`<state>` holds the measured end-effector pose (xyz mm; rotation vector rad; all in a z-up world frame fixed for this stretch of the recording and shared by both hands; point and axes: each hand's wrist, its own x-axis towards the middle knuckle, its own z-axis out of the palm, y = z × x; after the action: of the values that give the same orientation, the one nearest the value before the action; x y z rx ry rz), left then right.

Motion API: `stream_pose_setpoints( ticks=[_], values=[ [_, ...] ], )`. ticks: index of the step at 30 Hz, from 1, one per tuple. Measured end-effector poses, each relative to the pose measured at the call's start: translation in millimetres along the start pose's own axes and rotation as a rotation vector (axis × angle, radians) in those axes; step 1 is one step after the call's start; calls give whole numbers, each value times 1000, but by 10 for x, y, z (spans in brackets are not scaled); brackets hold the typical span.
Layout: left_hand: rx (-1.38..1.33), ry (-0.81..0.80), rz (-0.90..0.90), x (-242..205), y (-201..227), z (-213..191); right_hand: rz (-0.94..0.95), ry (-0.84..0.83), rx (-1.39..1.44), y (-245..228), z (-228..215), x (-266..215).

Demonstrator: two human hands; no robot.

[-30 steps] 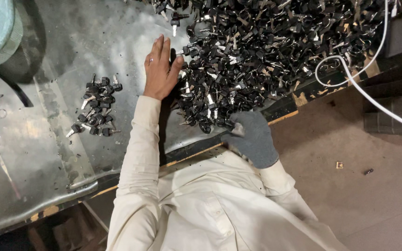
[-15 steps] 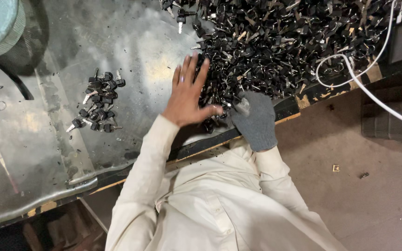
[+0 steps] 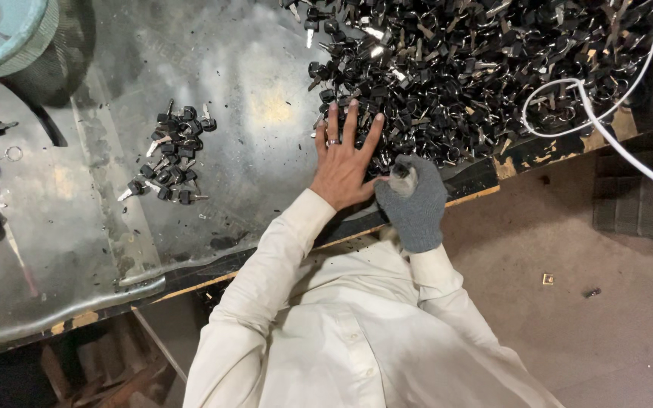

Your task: The person picks up keys from a large pile on a metal table and uses pliers to remove the key rings. The separated keys are placed in a small pile while the rings are discarded. The person continues this process repeatedly throughout the clip.

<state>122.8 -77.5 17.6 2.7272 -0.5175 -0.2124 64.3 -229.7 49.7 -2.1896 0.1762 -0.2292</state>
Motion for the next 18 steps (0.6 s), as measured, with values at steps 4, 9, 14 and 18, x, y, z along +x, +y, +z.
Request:
stream_pose_setpoints(
  ticks=[4,9,14,18],
  values=[
    [-83,143,-39,170,-316,-138,-141,6,56,-77,-46,-136],
    [-226,232,-107,736,-767,5,-484,-326,140,-344,101,-351],
    [-519,197,40,769,-729,197,-147,-418,39,-433,274,-53],
    [-635,525,71,240,-832,-119,-80,-318,29,-324,206,18]
  ],
)
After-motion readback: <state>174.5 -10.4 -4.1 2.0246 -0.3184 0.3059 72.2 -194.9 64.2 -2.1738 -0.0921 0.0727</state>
